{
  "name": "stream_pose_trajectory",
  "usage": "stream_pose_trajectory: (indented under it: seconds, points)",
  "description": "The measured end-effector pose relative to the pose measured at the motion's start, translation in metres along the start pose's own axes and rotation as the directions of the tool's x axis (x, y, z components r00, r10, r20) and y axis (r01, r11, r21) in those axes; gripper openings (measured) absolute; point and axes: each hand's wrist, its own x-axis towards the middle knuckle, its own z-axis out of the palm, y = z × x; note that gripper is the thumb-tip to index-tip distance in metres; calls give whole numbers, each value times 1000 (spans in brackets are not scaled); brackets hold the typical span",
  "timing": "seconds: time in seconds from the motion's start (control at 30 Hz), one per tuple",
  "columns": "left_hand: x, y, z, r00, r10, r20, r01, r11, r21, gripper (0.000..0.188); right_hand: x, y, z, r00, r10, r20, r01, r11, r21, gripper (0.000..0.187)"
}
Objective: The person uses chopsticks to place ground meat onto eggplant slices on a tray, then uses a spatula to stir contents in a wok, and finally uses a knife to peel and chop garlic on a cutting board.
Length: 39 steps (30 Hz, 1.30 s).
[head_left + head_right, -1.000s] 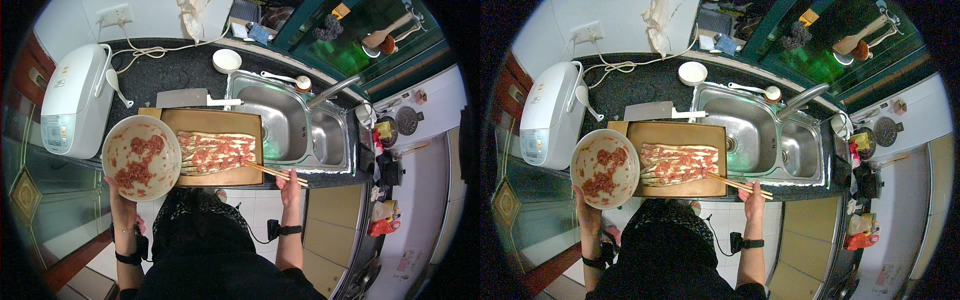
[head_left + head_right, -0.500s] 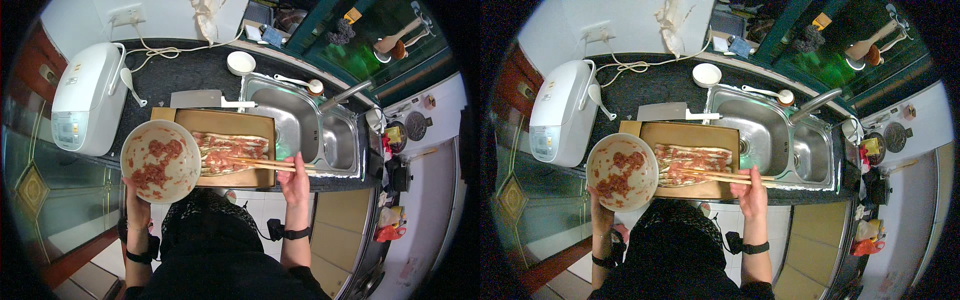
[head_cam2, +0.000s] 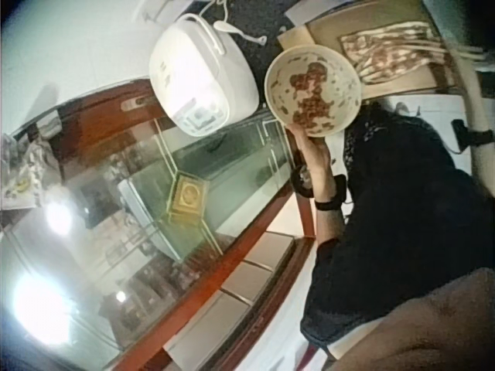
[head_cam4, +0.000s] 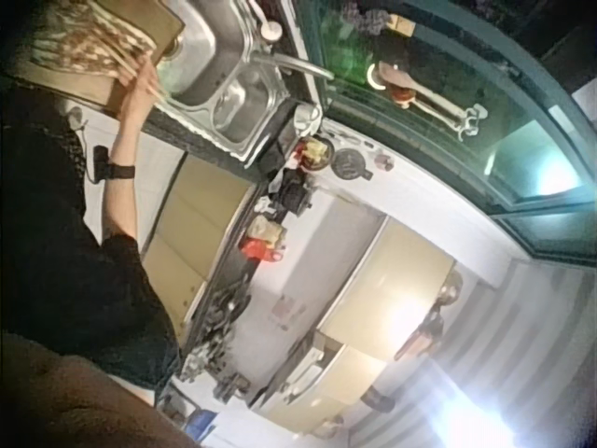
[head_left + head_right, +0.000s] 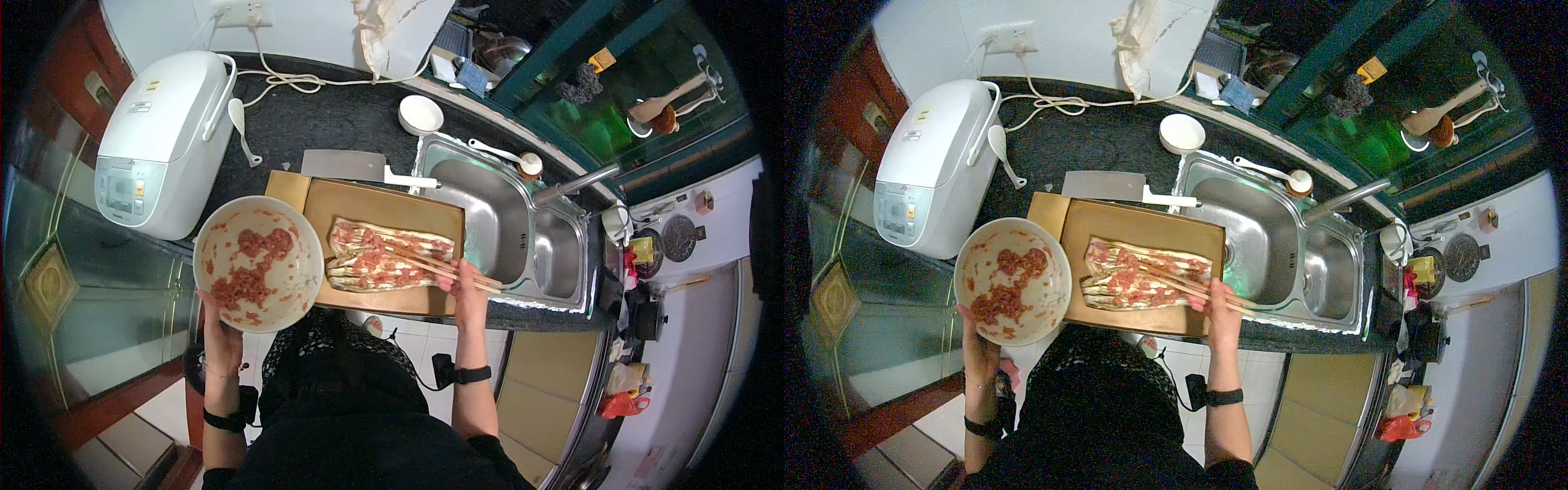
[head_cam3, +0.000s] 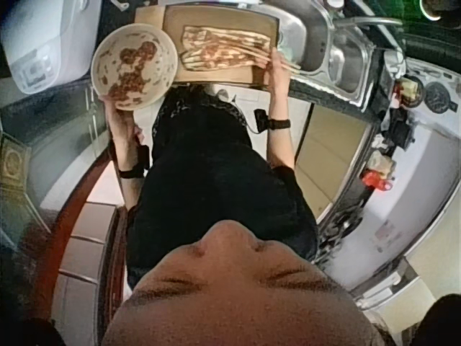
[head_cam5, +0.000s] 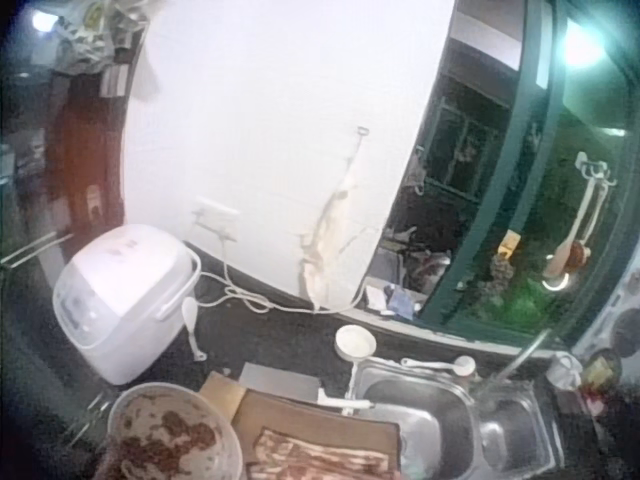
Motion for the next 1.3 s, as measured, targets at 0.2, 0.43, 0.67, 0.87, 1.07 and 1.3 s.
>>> stream_pose_trajectory:
  seconds: [0.2,0.43,0.67,0.87,1.07,1.3]
  points:
    - [1,-3,2,1000,23,-14,-22,1000,9,65,-5,-12,-8,997,-61,-47,59,997,-44,33]
    - [3,-2,3,1000,1,30,-2,999,33,66,1,6,1,995,-85,-51,86,996,28,26]
    - [2,-2,5,1000,13,21,-14,999,52,67,0,-5,-22,986,-162,-45,159,986,-55,28]
    - [1,1,11,999,15,34,-17,998,58,66,12,5,-1,995,-95,-24,95,995,10,39]
    - [-1,1,14,1000,17,24,-18,998,63,67,21,14,3,992,-99,-79,106,990,88,35]
    - [-4,0,12,999,15,51,-17,999,43,67,16,11,-9,986,-155,-67,160,985,66,29]
